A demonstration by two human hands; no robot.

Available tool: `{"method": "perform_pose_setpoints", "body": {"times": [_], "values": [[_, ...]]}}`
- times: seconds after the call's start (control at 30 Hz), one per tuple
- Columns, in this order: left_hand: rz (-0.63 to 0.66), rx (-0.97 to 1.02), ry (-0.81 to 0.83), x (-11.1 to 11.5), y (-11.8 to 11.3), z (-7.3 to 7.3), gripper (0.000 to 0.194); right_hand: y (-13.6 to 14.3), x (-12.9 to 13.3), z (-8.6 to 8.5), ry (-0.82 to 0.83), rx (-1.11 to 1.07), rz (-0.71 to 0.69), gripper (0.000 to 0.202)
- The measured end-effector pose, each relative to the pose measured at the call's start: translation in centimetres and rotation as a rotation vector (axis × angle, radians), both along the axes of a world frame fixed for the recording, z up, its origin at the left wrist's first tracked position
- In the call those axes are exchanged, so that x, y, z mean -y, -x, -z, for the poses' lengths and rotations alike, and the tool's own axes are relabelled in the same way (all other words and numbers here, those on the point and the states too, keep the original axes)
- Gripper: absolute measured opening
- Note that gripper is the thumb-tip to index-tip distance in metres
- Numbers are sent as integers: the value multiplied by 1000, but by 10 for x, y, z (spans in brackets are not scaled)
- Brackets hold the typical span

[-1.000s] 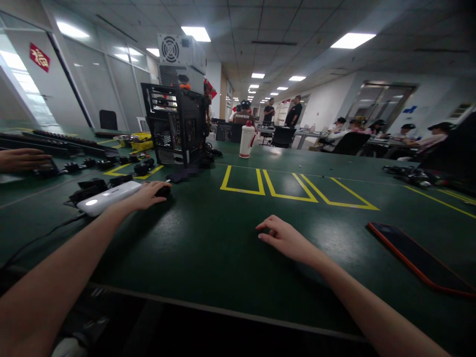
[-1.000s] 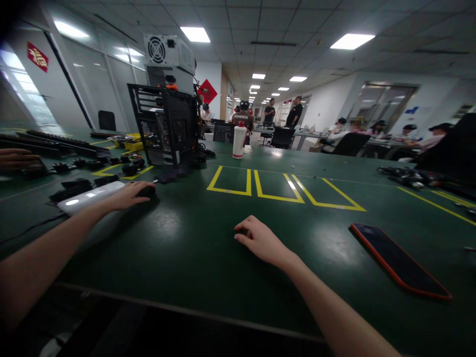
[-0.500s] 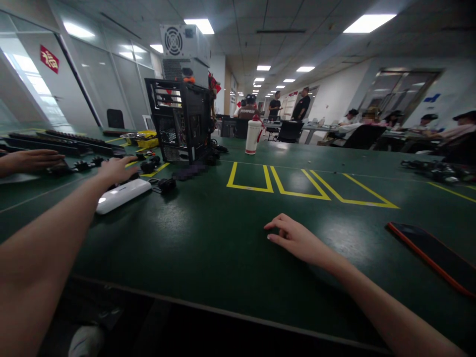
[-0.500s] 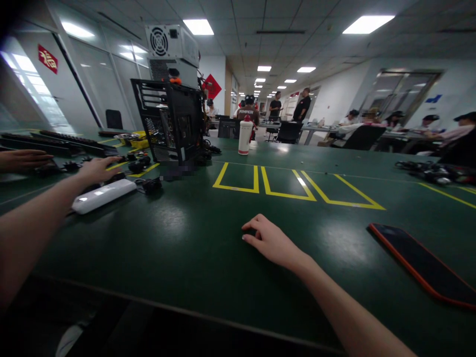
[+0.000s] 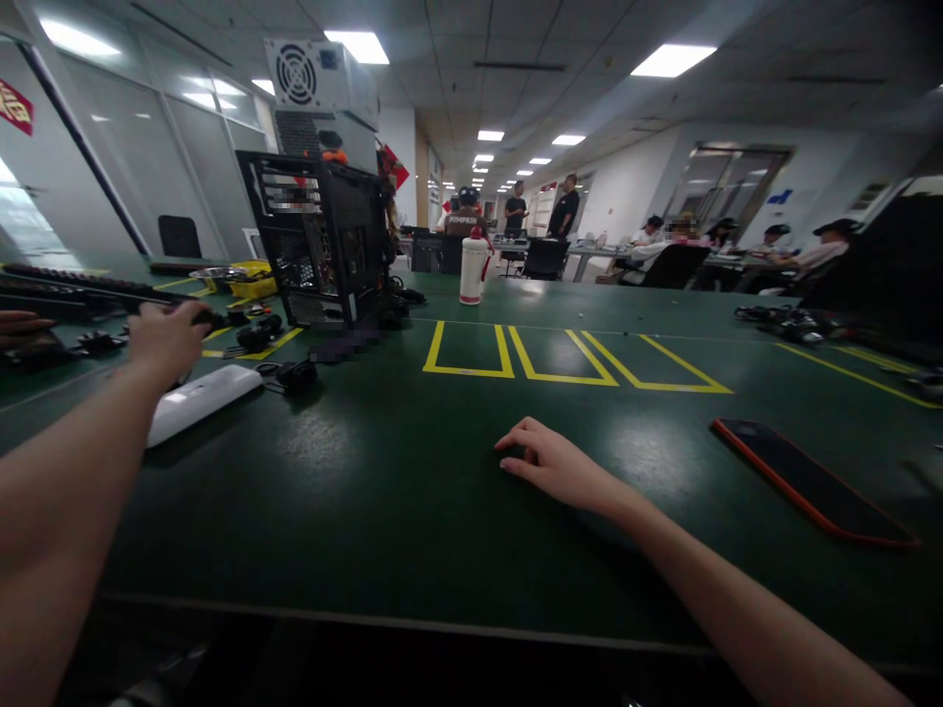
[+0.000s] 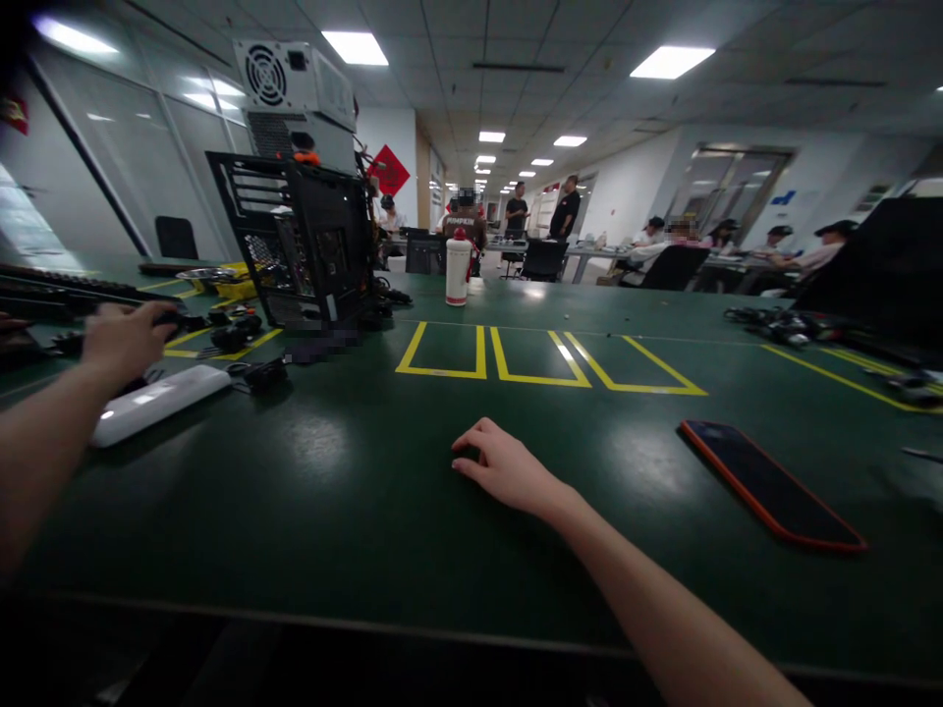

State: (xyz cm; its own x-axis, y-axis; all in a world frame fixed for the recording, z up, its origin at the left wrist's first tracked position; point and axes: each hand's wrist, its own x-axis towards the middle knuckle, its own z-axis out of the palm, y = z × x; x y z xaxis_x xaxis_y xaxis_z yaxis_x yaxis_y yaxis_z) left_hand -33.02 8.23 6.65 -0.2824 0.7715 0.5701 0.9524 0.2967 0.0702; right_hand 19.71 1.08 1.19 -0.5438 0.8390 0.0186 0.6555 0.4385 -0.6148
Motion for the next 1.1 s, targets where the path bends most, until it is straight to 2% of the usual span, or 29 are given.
{"method": "perform_pose_setpoints", "body": {"times": [0.03, 0.07, 0.13, 0.17, 0.23, 0.33, 0.4, 0.43, 0.5, 0.57, 0.67, 0.73, 0.83, 0.93, 1.0, 1.1], "values": [[-54, 0, -98, 2, -17, -10, 45, 0, -1, 0, -3, 0, 0, 28], [-11, 3, -165, 4, -38, -19, 47, 1, -1, 1, -9, 2, 0, 28], [223, 50, -191, 9, -95, -29, 47, 2, -2, 2, -34, 4, 11, 29], [365, 70, -142, 12, -129, -28, 43, 3, -3, 3, -52, -4, 25, 29], [604, 143, -11, 18, -201, -13, 37, 4, -4, 4, -89, -39, 67, 32], [856, 276, 221, 28, -301, 26, 34, 2, -9, 10, -163, -115, 136, 41], [929, 306, 262, 34, -347, 49, 34, -2, -13, 15, -217, -172, 161, 48], [942, 313, 267, 36, -361, 57, 34, -4, -16, 17, -233, -204, 168, 49], [932, 341, 281, 38, -375, 67, 37, -8, -21, 21, -206, -275, 162, 46], [955, 361, 308, 41, -373, 71, 46, -11, -25, 24, -129, -356, 150, 41], [1086, 366, 364, 44, -362, 70, 71, -12, -30, 28, -51, -436, 123, 43], [1183, 376, 409, 45, -356, 69, 79, -12, -32, 29, -30, -461, 94, 44], [1278, 411, 475, 40, -349, 67, 77, -12, -33, 29, 0, -518, 111, 37], [1316, 446, 506, 35, -345, 67, 75, -12, -31, 25, 29, -555, 146, 25], [1317, 470, 497, 36, -344, 67, 73, -11, -28, 22, 80, -549, 101, 23], [1272, 500, 469, 41, -346, 69, 69, -8, -24, 19, 145, -545, 11, 30]]}}
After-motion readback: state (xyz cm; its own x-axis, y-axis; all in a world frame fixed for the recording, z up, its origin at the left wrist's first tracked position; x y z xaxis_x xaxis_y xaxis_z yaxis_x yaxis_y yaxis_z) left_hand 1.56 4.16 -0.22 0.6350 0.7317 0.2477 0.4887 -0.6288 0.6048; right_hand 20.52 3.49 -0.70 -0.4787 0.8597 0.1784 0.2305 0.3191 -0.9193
